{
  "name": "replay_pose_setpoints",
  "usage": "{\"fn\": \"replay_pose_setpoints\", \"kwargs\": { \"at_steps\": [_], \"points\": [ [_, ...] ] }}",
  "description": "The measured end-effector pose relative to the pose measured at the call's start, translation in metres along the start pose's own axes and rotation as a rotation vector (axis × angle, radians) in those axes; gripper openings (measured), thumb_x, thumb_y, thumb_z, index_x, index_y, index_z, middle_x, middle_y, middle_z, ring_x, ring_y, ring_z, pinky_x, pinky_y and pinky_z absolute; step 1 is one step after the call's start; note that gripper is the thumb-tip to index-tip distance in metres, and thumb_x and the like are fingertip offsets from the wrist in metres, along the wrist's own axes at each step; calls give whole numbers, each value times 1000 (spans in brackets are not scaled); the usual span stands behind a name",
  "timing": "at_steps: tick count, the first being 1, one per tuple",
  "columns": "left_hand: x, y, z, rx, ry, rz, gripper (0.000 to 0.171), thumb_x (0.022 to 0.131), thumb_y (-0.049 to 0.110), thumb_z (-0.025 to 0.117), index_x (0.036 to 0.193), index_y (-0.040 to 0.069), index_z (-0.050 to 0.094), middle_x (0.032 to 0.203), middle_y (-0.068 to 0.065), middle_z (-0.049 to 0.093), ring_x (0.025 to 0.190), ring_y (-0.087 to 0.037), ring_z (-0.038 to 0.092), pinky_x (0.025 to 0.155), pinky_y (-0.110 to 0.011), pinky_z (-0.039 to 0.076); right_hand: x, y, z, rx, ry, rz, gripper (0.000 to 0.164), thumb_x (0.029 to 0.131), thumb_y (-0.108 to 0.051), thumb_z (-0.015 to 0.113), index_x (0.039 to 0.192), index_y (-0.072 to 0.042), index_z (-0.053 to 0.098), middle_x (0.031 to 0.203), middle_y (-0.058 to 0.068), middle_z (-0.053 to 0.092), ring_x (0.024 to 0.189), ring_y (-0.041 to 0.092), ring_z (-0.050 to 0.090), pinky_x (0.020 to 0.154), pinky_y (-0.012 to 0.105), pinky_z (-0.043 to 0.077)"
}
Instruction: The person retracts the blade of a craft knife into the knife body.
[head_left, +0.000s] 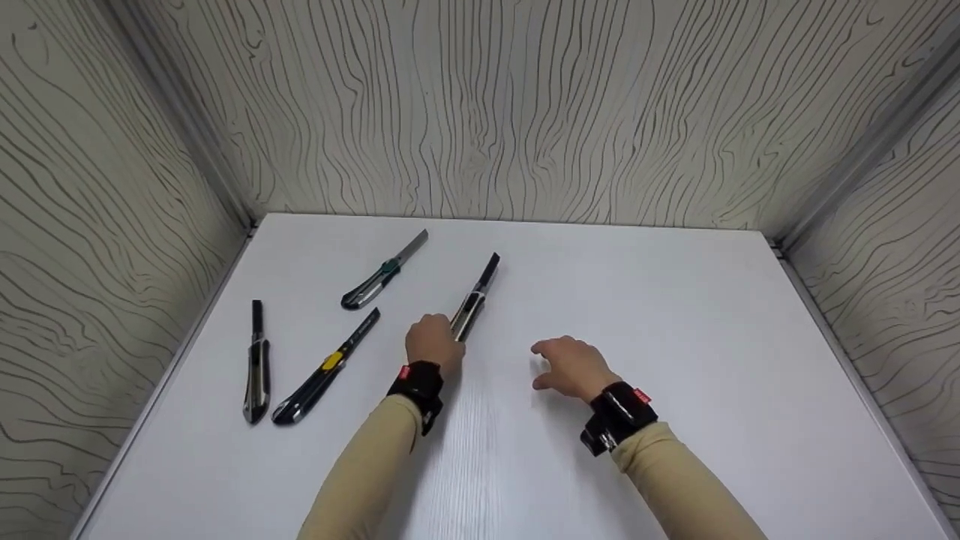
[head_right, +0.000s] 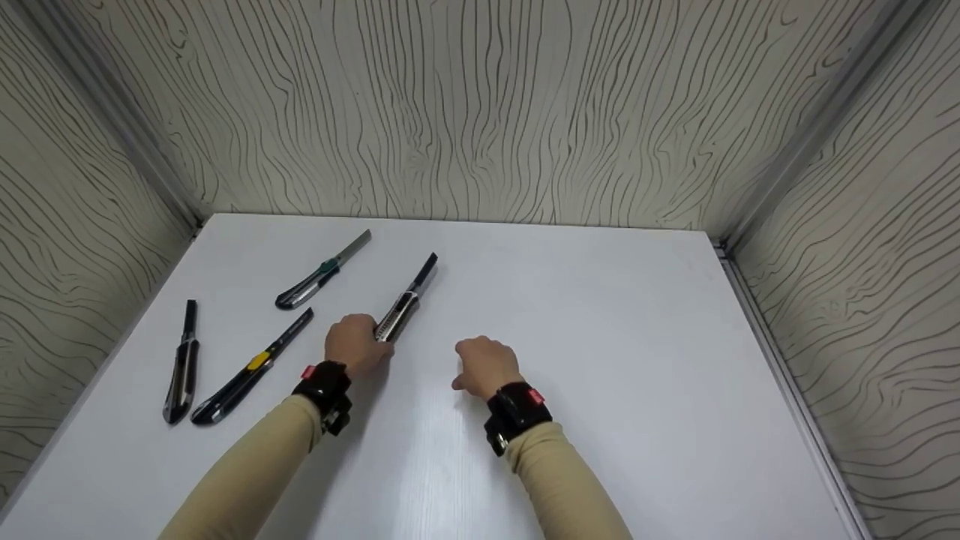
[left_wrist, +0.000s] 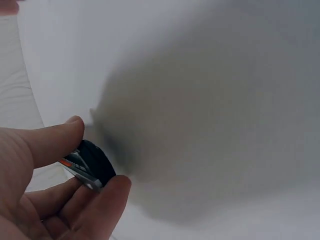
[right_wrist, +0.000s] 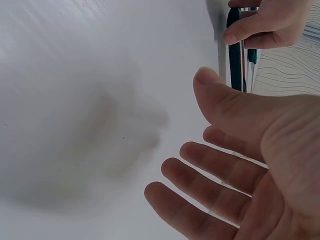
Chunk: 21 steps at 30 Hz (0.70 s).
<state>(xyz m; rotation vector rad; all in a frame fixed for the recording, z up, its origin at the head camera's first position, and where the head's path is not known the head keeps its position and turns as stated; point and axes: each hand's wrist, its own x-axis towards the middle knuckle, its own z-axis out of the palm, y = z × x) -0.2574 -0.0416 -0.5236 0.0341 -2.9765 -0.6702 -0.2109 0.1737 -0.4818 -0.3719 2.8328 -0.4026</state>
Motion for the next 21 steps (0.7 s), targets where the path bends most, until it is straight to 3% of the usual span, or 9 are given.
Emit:
{"fn": "replay_pose_setpoints", "kwargs": {
  "at_steps": [6, 11, 21],
  "points": [
    [-14, 15, 0, 11, -41, 48, 23, 73, 20, 79, 68, 8, 60, 63, -1, 52, 56, -16, 47, 49, -29, 35, -1, 4, 0, -7, 5, -3, 50, 77, -23, 81, 121, -5, 66, 108, 11, 70, 102, 31, 63, 85, 49, 52],
    [-26, 26, 0, 41, -28, 99, 30, 72, 28, 80, 68, 9, 57, 65, -1, 50, 57, -17, 45, 50, -31, 35, -3, 7, -2, -31, 22, 6, 47, 78, -24, 80, 119, -5, 66, 105, 11, 70, 99, 31, 64, 82, 48, 52],
    [-46, 51, -1, 1, -30, 140, 30, 71, 32, 82, 75, 9, 61, 69, -1, 54, 58, -15, 48, 50, -29, 38, -3, 13, -6, -28, 128, 76, 40, 83, -29, 74, 113, -3, 69, 99, 13, 72, 89, 31, 68, 72, 46, 54]
  ]
}}
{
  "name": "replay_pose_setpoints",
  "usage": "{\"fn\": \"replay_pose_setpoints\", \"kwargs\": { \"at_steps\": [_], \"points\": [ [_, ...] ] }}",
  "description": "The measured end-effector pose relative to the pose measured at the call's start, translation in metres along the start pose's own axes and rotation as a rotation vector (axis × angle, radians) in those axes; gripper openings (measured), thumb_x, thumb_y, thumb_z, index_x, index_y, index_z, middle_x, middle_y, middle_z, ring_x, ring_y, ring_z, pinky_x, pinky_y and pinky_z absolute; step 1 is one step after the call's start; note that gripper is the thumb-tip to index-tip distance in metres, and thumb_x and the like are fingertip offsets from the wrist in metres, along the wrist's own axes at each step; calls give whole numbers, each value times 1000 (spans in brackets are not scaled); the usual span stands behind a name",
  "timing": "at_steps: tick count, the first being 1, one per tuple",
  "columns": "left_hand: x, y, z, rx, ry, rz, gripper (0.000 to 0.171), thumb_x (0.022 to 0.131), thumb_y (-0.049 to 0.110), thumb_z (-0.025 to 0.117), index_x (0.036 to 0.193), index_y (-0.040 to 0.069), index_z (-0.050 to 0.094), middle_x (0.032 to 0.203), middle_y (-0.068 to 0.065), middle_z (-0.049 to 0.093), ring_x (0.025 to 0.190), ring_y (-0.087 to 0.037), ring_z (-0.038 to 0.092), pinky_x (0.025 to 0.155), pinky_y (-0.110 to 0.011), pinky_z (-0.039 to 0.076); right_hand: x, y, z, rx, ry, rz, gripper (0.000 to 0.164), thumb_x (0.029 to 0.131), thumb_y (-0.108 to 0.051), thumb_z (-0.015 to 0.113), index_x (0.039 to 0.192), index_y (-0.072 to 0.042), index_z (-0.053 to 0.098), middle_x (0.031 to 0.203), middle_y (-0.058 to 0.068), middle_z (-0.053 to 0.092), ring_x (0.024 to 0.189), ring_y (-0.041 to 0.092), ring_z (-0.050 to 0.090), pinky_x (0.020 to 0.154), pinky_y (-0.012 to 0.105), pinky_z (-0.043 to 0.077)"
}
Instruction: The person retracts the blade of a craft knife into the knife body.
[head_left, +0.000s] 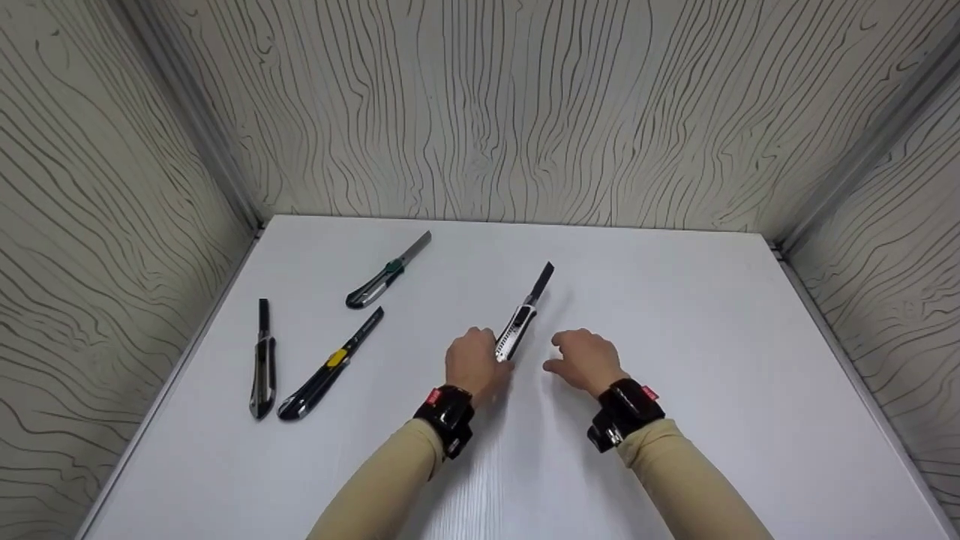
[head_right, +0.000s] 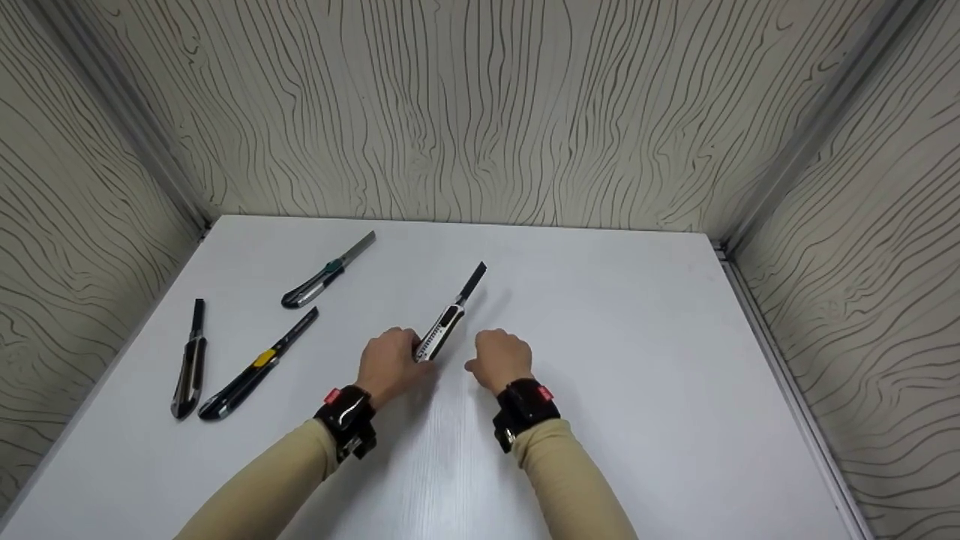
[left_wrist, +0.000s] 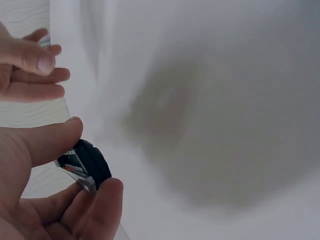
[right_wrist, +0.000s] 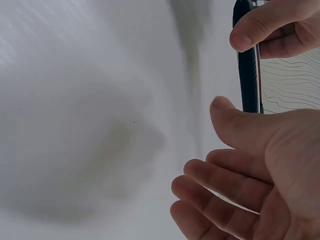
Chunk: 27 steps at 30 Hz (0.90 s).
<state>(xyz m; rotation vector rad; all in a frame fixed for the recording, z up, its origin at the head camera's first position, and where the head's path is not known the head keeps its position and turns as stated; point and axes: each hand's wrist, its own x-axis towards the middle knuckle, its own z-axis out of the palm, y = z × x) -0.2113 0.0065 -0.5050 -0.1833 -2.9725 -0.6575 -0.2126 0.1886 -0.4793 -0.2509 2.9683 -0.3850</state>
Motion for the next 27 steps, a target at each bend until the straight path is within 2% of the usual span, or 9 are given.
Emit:
{"fn": "replay_pose_setpoints", "kwargs": {
  "at_steps": [4, 10, 17, 20, 25, 27],
  "points": [
    [-5, 9, 2, -22, -12, 3, 32, 72, 34, 82, 77, 10, 61, 70, -1, 54, 59, -15, 48, 51, -28, 38, 4, 2, -3, 24, 69, 46, 34, 90, -33, 66, 105, -3, 72, 91, 13, 73, 80, 30, 67, 64, 44, 53],
    [-14, 20, 5, -42, -7, 25, 35, 71, 38, 82, 77, 11, 60, 69, 0, 53, 58, -14, 47, 50, -27, 37, 10, 3, -2, 115, 132, 113, 37, 97, -40, 55, 87, -10, 73, 74, 8, 68, 63, 23, 59, 50, 34, 40],
    [-21, 29, 9, -73, 14, 39, 37, 71, 41, 82, 79, 11, 61, 71, 1, 54, 58, -13, 47, 50, -26, 37, 14, 6, 1, 193, 202, 150, 41, 97, -43, 54, 93, -7, 73, 78, 9, 69, 66, 25, 61, 52, 35, 42],
    [-25, 33, 10, -54, 22, 57, 39, 72, 42, 82, 80, 10, 61, 71, 1, 54, 58, -13, 46, 49, -26, 37, 15, 10, 2, 308, 186, 148, 38, 97, -40, 55, 93, -6, 72, 78, 8, 69, 66, 21, 58, 55, 31, 40],
    [-29, 38, 15, 12, 46, 82, 41, 74, 45, 80, 80, 10, 60, 72, 0, 54, 57, -13, 47, 48, -28, 39, 18, 15, 4, 632, 106, 190, 34, 97, -32, 57, 94, -1, 71, 85, 10, 72, 68, 14, 60, 58, 23, 44],
    [-31, 40, 16, 26, 56, 84, 41, 74, 46, 80, 80, 10, 60, 73, -1, 55, 57, -13, 48, 48, -29, 40, 19, 15, 5, 724, 82, 216, 34, 97, -31, 58, 95, 1, 70, 84, 10, 71, 69, 14, 61, 58, 22, 46]
  ]
}}
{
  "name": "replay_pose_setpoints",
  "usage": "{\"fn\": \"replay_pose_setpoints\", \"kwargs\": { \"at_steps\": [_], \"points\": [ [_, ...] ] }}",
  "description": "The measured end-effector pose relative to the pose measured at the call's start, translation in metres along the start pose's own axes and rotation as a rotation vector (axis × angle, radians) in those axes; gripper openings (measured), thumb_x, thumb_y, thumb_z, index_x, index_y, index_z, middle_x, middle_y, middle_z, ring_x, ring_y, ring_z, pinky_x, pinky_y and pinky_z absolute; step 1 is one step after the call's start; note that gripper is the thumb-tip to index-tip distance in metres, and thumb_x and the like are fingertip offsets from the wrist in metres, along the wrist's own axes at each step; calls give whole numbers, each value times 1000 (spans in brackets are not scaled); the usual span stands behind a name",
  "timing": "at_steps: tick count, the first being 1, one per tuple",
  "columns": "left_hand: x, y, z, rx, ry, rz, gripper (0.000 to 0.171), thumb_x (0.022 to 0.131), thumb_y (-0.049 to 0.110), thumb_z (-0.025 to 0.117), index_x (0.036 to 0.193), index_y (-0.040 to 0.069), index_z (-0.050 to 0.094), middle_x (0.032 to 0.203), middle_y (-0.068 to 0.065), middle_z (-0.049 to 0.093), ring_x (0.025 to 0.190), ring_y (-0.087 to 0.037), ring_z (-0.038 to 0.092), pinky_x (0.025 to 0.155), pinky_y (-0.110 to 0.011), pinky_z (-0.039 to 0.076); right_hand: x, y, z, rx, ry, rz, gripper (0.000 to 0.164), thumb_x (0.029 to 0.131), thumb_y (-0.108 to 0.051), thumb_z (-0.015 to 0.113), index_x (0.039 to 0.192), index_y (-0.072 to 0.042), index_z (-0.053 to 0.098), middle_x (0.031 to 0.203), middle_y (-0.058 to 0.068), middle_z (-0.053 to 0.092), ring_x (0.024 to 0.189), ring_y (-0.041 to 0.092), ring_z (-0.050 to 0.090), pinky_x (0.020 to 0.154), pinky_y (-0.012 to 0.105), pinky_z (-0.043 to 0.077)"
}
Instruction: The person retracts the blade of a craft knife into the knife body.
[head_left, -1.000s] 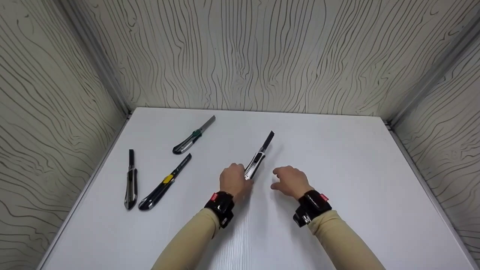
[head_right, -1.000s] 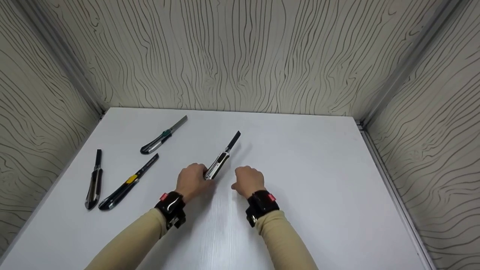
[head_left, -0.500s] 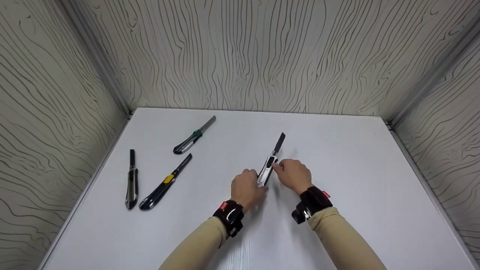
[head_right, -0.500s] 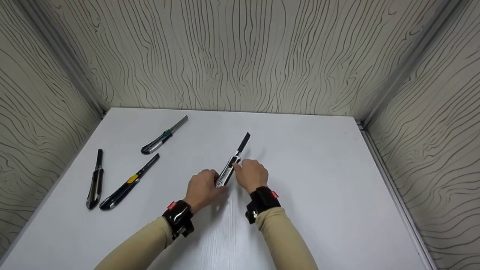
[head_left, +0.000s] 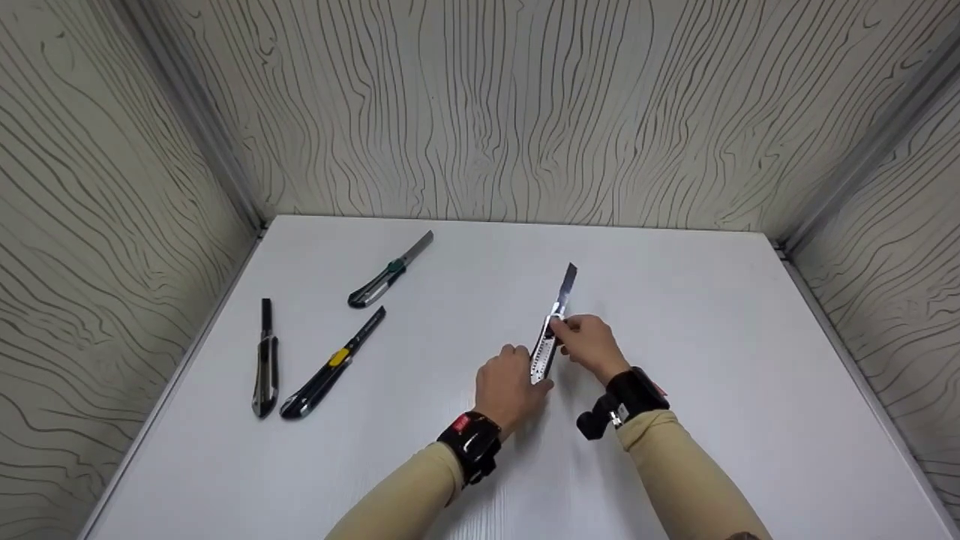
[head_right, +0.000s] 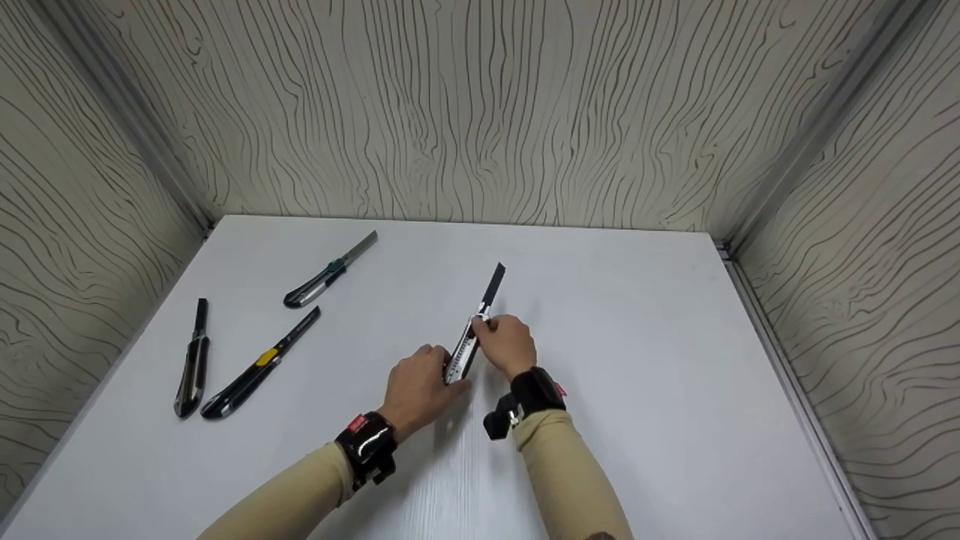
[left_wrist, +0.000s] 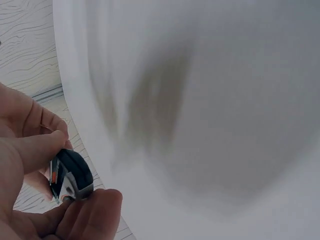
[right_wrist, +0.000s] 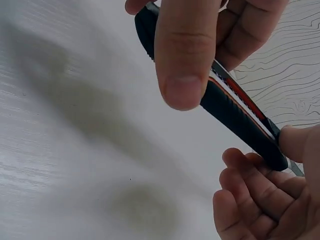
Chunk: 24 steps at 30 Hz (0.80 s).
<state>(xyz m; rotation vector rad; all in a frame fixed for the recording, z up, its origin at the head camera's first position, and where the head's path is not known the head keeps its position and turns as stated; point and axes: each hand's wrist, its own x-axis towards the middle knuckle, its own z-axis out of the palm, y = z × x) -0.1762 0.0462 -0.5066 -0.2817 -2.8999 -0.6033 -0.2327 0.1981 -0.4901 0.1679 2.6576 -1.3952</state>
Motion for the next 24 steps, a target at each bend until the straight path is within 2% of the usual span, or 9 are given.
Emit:
{"fn": "replay_pose_setpoints", "kwargs": {
  "at_steps": [8, 14, 16, 19, 22, 24],
  "points": [
    [-5, 3, 7, 23, 0, 19, 41, 76, 44, 79, 88, 9, 61, 78, 0, 56, 58, -11, 51, 48, -27, 42, 1, 3, 2, 86, -45, 21, 34, 100, -28, 54, 103, 3, 67, 89, 13, 71, 75, 13, 65, 64, 24, 53],
    [-7, 3, 7, 12, -105, 68, 38, 78, 44, 77, 88, 11, 61, 75, 1, 55, 57, -11, 48, 48, -27, 39, 2, 5, 3, 21, -25, -35, 26, 100, -22, 54, 100, 1, 66, 86, 11, 71, 73, 14, 62, 61, 23, 49],
    [-5, 1, 6, -33, -151, 74, 33, 79, 40, 75, 86, 11, 62, 72, 1, 56, 56, -12, 47, 47, -27, 37, 1, 5, 2, -9, -16, -59, 24, 99, -21, 54, 99, 0, 66, 83, 9, 70, 73, 14, 60, 60, 22, 48],
    [-1, -4, 3, -155, -254, 50, 29, 79, 34, 73, 91, 8, 65, 72, -1, 61, 59, -14, 51, 49, -28, 39, 1, 6, 0, -2, -29, -64, 23, 100, -20, 54, 100, 0, 66, 82, 8, 68, 72, 14, 58, 60, 22, 48],
    [4, -10, -2, -294, -376, -2, 38, 81, 31, 71, 108, 4, 67, 87, -5, 71, 75, -19, 64, 63, -32, 50, 0, 6, -2, 33, -64, -50, 24, 101, -20, 52, 104, 0, 65, 84, 7, 68, 75, 13, 58, 62, 23, 49],
    [7, -14, -3, -392, -448, -21, 43, 85, 28, 68, 120, 2, 63, 99, -9, 74, 87, -22, 69, 74, -33, 53, 0, 7, -4, 60, -82, -38, 24, 101, -21, 51, 106, -1, 64, 87, 7, 68, 77, 13, 59, 65, 25, 50]
  ]
}}
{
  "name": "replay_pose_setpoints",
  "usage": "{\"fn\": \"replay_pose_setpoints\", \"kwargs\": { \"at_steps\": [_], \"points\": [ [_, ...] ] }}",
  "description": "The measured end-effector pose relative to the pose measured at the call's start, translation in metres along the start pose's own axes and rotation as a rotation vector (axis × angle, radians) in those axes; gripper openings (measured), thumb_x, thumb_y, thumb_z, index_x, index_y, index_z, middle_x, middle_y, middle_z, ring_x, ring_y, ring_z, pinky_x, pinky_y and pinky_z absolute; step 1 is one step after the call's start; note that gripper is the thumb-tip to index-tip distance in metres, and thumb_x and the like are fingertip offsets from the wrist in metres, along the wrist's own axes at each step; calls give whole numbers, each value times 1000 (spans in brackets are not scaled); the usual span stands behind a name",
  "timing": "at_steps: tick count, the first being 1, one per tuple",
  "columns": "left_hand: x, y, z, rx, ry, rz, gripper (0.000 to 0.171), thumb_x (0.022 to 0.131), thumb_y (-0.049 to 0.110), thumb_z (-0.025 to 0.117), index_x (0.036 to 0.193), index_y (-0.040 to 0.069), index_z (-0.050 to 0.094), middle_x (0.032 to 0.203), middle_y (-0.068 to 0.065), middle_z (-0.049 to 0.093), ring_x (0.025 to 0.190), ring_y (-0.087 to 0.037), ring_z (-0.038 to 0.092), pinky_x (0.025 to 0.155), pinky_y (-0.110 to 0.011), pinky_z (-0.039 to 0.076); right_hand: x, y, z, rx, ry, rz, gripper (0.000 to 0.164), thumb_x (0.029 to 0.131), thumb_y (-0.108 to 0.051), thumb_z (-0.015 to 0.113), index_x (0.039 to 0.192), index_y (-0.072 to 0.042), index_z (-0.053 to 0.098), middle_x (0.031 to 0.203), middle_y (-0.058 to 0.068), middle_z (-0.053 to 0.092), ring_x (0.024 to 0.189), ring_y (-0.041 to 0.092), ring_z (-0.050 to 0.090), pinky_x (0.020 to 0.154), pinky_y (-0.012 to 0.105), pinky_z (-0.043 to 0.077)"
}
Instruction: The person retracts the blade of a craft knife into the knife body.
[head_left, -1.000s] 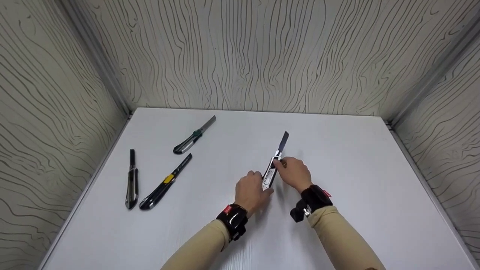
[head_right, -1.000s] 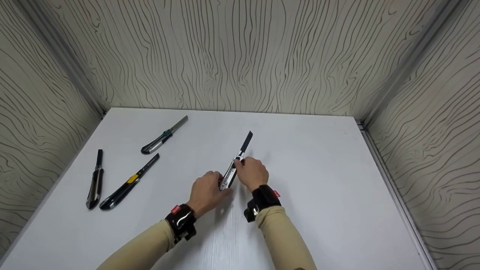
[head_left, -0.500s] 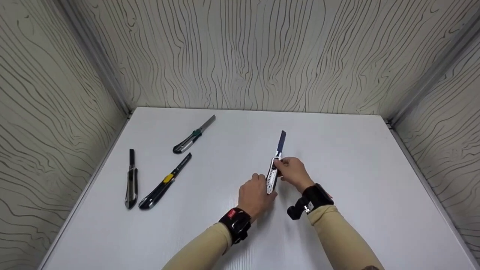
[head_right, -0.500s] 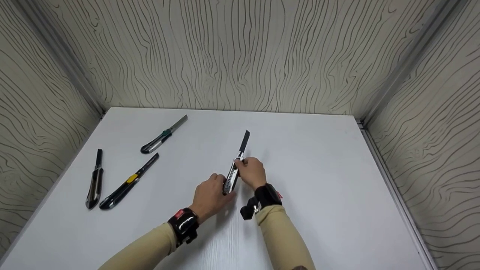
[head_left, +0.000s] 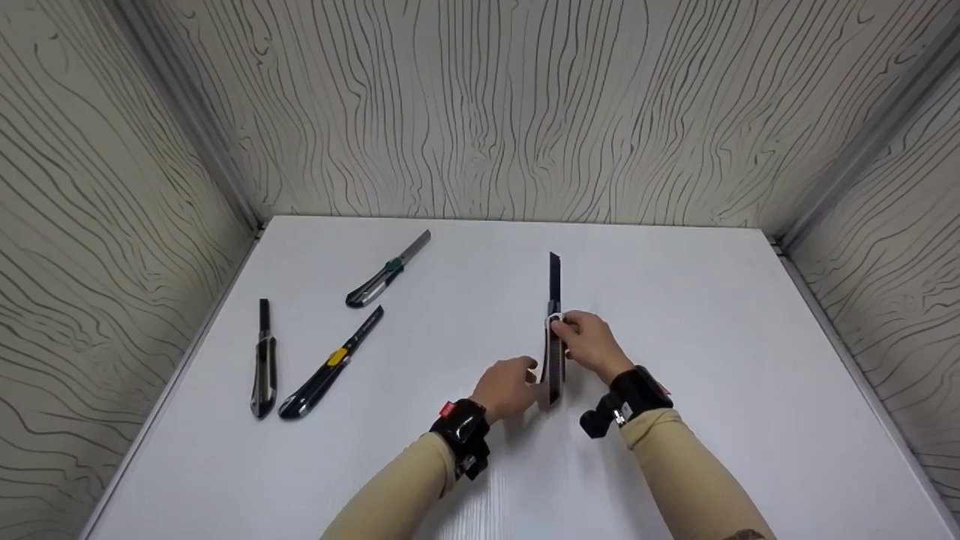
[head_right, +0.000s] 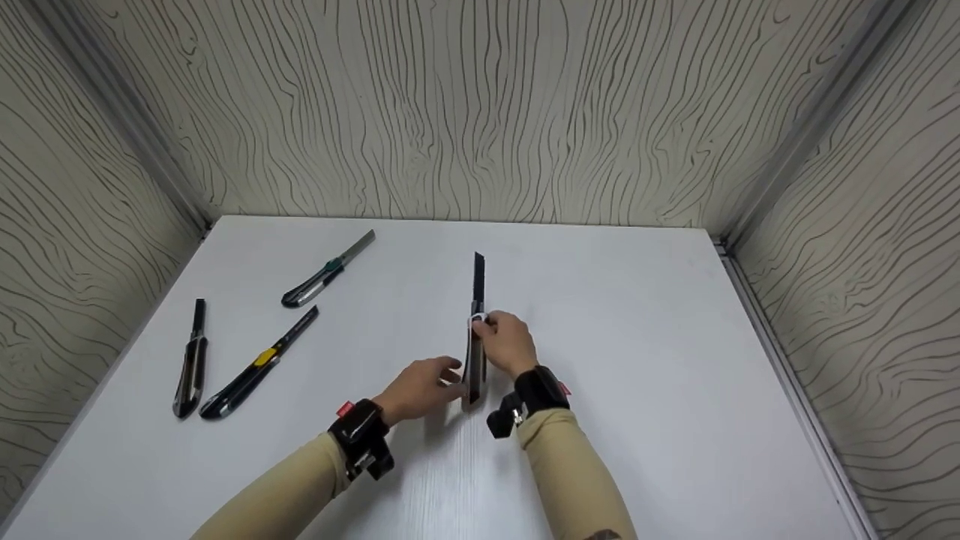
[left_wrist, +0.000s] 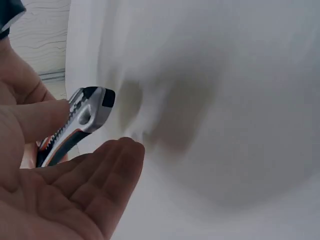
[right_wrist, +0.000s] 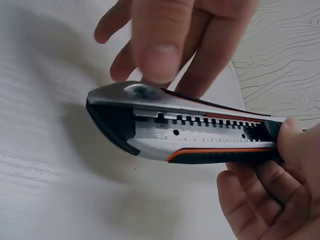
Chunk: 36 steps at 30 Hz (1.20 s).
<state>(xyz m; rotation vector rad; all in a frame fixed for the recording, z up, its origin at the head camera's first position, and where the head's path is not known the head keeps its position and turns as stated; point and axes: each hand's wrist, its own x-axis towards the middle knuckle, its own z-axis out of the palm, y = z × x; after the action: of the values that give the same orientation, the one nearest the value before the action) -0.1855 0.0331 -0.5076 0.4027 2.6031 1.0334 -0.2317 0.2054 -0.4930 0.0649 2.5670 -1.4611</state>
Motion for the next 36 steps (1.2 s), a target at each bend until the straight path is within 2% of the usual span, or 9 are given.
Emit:
{"fn": "replay_pose_setpoints", "kwargs": {
  "at_steps": [2, 6, 8, 14, 17, 24, 30, 33, 36],
  "points": [
    [1, -4, -2, -113, -61, -12, 47, 90, 25, 64, 129, 0, 57, 106, -11, 73, 93, -24, 70, 79, -33, 55, 0, 0, -2, 27, -16, 13, 25, 102, -21, 51, 109, -1, 64, 90, 7, 69, 80, 13, 60, 68, 26, 52],
    [3, -13, 0, -328, -154, -42, 41, 93, 14, 60, 131, -2, 55, 103, -14, 73, 86, -27, 71, 73, -34, 58, -1, 1, -2, 92, -51, 17, 28, 102, -22, 50, 114, 0, 61, 95, 10, 69, 84, 14, 62, 72, 28, 55],
    [4, -16, 3, -396, -165, -44, 36, 93, 10, 60, 126, -2, 59, 99, -14, 73, 85, -29, 71, 72, -36, 59, -1, 1, -1, 134, -58, 28, 28, 102, -22, 50, 115, 0, 62, 96, 9, 70, 84, 14, 63, 72, 28, 55],
    [4, -15, 6, -512, -167, -22, 26, 92, 8, 60, 115, -3, 64, 94, -16, 74, 83, -34, 71, 71, -40, 60, 0, 2, 2, 223, -28, 62, 31, 101, -24, 52, 112, 2, 64, 88, 2, 68, 77, 11, 62, 68, 25, 54],
    [3, -13, 6, -544, -174, -38, 23, 93, 10, 60, 112, -3, 64, 93, -16, 73, 82, -35, 72, 70, -40, 60, 0, 2, 4, 248, -14, 84, 32, 101, -26, 52, 111, 3, 63, 86, 1, 64, 75, 11, 61, 67, 25, 54],
    [3, -12, 9, -507, -136, -72, 17, 94, 10, 58, 107, -1, 61, 86, -14, 73, 73, -30, 71, 65, -36, 59, -2, 1, 5, 289, -50, 121, 42, 101, -38, 50, 112, 1, 62, 86, 0, 60, 78, 12, 59, 68, 28, 55],
    [3, -14, 11, -457, -140, -35, 22, 94, 11, 58, 111, -3, 63, 85, -14, 74, 72, -30, 71, 64, -34, 58, -3, -1, 8, 310, -69, 128, 42, 101, -38, 50, 109, 2, 63, 92, 4, 68, 81, 12, 63, 72, 29, 56],
    [2, -13, 12, -428, -134, -13, 21, 94, 10, 57, 109, -3, 65, 85, -14, 73, 73, -30, 71, 64, -33, 58, -3, -1, 10, 329, -74, 134, 41, 102, -35, 49, 112, 4, 61, 101, 10, 71, 85, 14, 67, 76, 30, 56],
    [2, -11, 11, -431, -125, -5, 20, 94, 9, 57, 107, -2, 67, 85, -13, 73, 75, -30, 71, 65, -35, 58, -2, -2, 11, 332, -61, 130, 42, 102, -34, 48, 113, 4, 60, 102, 11, 70, 86, 14, 67, 75, 29, 55]
  ]
}}
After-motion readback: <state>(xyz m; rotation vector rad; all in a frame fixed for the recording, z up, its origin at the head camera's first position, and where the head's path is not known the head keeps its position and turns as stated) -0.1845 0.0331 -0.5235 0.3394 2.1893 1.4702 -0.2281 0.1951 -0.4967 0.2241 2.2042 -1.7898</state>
